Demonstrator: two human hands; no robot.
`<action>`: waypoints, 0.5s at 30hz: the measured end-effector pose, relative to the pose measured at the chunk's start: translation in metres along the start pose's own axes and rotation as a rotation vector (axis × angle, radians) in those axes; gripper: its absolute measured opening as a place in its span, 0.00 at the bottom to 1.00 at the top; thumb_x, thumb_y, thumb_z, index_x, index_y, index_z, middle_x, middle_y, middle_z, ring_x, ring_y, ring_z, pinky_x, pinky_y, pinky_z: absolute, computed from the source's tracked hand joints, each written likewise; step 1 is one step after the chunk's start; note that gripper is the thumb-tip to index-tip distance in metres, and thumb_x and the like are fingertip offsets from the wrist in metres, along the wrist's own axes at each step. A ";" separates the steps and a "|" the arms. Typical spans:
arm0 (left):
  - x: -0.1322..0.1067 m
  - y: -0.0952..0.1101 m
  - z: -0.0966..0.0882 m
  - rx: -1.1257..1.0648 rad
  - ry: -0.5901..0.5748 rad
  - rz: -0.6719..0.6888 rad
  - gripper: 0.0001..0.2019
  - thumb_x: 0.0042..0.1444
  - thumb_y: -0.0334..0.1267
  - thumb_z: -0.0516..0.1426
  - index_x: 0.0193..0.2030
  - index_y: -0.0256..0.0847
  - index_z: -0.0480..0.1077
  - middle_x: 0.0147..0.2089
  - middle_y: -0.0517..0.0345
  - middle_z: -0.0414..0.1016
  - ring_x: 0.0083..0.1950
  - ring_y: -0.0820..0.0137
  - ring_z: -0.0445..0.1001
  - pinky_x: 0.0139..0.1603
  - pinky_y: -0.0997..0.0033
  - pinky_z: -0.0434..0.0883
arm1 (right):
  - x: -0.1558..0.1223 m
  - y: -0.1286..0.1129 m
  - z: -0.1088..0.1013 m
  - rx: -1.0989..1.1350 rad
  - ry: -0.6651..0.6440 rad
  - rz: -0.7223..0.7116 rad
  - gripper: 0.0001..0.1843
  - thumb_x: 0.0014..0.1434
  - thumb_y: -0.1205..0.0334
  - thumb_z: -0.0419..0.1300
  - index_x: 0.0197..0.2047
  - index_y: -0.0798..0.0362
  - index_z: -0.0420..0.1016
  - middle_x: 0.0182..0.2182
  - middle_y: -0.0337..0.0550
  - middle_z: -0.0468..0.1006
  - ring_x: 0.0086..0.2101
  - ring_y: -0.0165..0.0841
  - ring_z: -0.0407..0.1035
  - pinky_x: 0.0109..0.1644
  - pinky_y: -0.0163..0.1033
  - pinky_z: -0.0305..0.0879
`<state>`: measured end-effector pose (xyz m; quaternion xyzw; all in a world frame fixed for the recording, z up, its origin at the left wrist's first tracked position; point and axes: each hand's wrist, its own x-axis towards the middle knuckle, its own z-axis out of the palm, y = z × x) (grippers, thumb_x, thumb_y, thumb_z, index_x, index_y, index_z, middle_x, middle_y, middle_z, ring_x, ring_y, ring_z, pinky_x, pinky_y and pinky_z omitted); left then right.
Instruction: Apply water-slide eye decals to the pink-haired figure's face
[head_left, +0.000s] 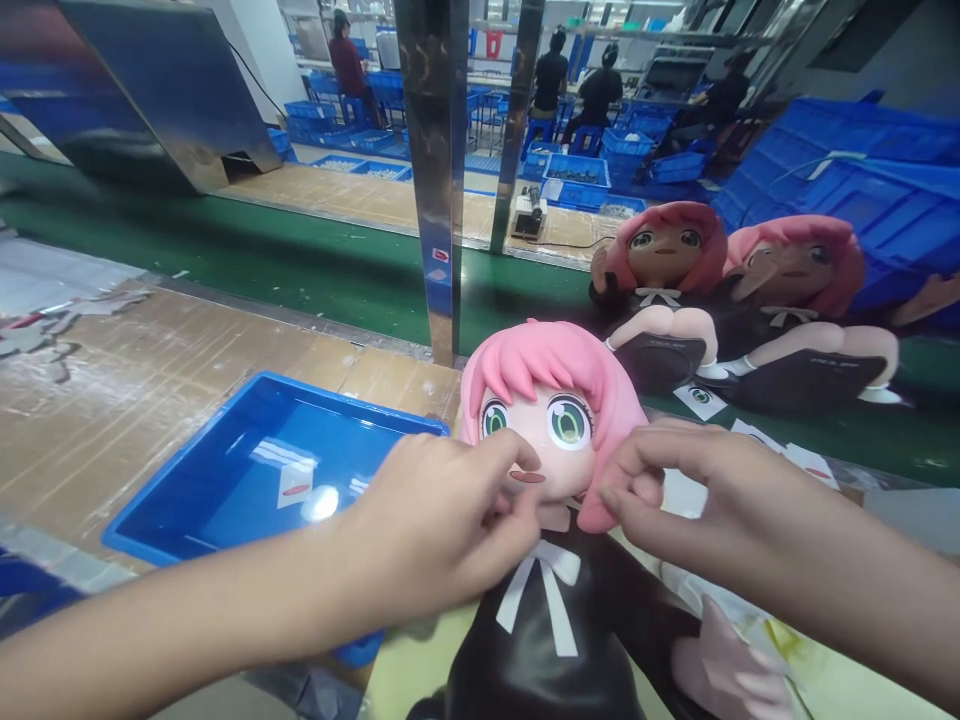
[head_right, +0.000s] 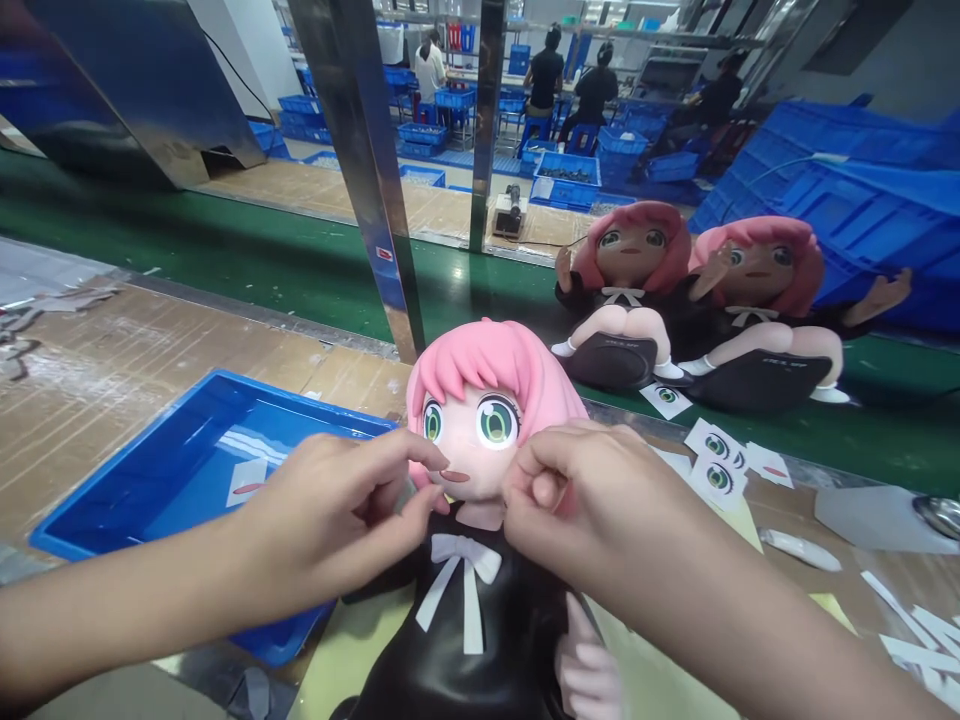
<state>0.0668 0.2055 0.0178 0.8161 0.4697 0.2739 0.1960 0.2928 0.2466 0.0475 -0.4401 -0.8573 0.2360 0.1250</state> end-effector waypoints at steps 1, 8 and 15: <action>0.000 -0.008 -0.001 0.096 0.035 0.111 0.09 0.61 0.31 0.55 0.46 0.34 0.73 0.18 0.71 0.60 0.18 0.76 0.60 0.21 0.74 0.59 | 0.003 0.003 0.002 -0.049 0.010 0.004 0.12 0.57 0.59 0.58 0.22 0.50 0.68 0.22 0.34 0.74 0.25 0.29 0.68 0.31 0.36 0.63; 0.009 -0.043 -0.004 0.426 0.223 0.658 0.05 0.58 0.30 0.59 0.41 0.35 0.74 0.24 0.62 0.70 0.23 0.69 0.65 0.22 0.66 0.58 | 0.018 0.002 0.013 -0.228 0.020 0.013 0.08 0.47 0.67 0.61 0.20 0.50 0.68 0.21 0.31 0.70 0.34 0.35 0.61 0.42 0.45 0.45; 0.025 -0.045 0.009 0.364 0.181 0.812 0.10 0.64 0.31 0.55 0.47 0.34 0.75 0.36 0.54 0.79 0.35 0.66 0.76 0.36 0.61 0.71 | 0.023 -0.002 0.006 -0.358 -0.037 0.048 0.13 0.42 0.68 0.67 0.15 0.49 0.67 0.17 0.32 0.68 0.33 0.36 0.55 0.38 0.43 0.40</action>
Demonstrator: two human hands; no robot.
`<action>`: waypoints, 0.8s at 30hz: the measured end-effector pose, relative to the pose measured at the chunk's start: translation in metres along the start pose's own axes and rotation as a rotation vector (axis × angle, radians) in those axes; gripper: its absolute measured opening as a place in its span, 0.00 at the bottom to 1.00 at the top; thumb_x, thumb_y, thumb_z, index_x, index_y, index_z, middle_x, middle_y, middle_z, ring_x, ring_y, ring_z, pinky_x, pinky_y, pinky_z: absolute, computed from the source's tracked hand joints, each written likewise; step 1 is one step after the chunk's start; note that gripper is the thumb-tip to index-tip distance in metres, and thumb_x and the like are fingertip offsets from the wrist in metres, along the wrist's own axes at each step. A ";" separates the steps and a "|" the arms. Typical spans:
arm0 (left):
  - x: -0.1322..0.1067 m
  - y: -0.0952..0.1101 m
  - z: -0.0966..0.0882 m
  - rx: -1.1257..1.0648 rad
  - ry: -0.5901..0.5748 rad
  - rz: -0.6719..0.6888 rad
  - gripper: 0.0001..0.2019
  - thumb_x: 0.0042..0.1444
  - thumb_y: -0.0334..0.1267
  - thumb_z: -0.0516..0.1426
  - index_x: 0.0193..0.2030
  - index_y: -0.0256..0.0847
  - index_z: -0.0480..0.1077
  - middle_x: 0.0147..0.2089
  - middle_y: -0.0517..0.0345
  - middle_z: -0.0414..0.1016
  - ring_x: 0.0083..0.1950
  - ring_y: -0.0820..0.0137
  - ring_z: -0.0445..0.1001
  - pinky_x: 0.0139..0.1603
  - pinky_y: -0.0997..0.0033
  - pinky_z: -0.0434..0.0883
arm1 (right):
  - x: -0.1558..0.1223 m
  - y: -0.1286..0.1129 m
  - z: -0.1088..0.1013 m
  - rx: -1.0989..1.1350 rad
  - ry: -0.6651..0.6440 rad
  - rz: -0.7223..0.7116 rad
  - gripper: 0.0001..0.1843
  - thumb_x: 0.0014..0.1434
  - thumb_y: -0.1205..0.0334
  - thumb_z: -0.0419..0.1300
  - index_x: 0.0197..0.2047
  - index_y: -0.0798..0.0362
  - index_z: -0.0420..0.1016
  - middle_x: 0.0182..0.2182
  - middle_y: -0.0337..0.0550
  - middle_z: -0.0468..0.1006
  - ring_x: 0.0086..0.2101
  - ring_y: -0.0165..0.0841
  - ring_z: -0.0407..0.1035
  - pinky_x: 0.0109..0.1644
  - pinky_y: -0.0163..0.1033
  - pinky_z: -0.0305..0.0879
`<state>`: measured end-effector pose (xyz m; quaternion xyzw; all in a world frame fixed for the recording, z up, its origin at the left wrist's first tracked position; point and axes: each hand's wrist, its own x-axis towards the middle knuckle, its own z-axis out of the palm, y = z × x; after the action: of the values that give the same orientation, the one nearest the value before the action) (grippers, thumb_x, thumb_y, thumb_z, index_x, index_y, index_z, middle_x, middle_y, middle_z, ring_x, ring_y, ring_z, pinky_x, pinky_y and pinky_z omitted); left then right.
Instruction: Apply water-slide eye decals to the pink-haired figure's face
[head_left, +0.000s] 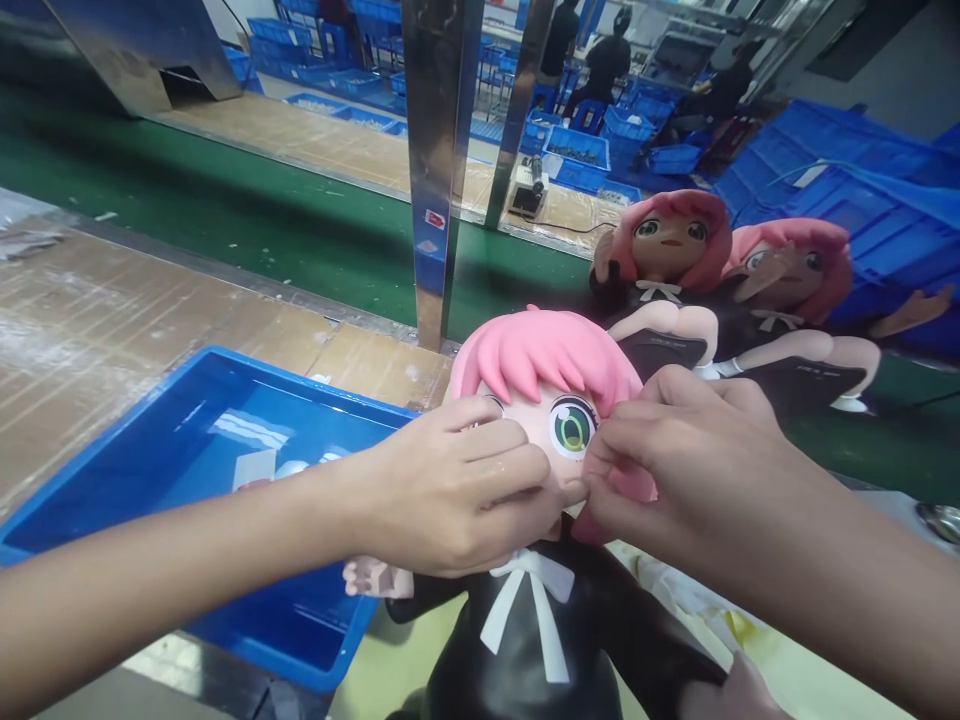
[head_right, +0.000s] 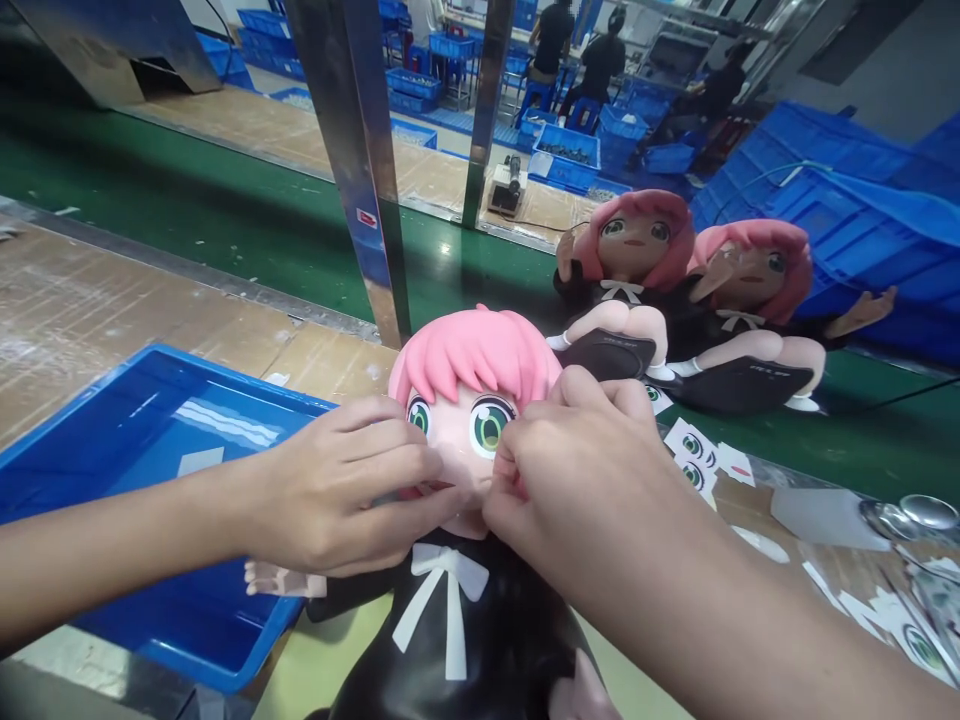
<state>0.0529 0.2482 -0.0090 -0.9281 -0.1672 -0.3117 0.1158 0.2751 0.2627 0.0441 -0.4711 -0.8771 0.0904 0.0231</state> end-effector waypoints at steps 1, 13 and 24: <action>0.001 0.000 0.003 0.009 0.006 0.001 0.10 0.64 0.31 0.55 0.47 0.34 0.75 0.36 0.55 0.79 0.35 0.66 0.76 0.37 0.61 0.71 | 0.000 0.000 0.000 -0.022 0.000 0.002 0.13 0.41 0.68 0.68 0.14 0.49 0.67 0.17 0.33 0.67 0.33 0.36 0.55 0.38 0.43 0.40; 0.002 -0.004 0.021 -0.015 0.041 -0.022 0.10 0.63 0.33 0.56 0.47 0.34 0.78 0.36 0.54 0.79 0.36 0.65 0.75 0.38 0.60 0.70 | -0.004 0.011 0.012 -0.210 0.210 -0.109 0.18 0.59 0.47 0.58 0.24 0.49 0.71 0.19 0.43 0.63 0.33 0.39 0.62 0.37 0.42 0.54; 0.001 -0.003 0.021 -0.019 0.071 -0.019 0.11 0.63 0.32 0.55 0.49 0.33 0.76 0.35 0.55 0.78 0.36 0.64 0.72 0.38 0.61 0.68 | -0.026 0.022 -0.007 -0.080 0.283 -0.044 0.15 0.67 0.46 0.52 0.38 0.41 0.76 0.29 0.40 0.72 0.29 0.34 0.64 0.26 0.36 0.62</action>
<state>0.0642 0.2582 -0.0245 -0.9159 -0.1690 -0.3472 0.1098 0.3080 0.2540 0.0481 -0.4604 -0.8781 -0.0126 0.1299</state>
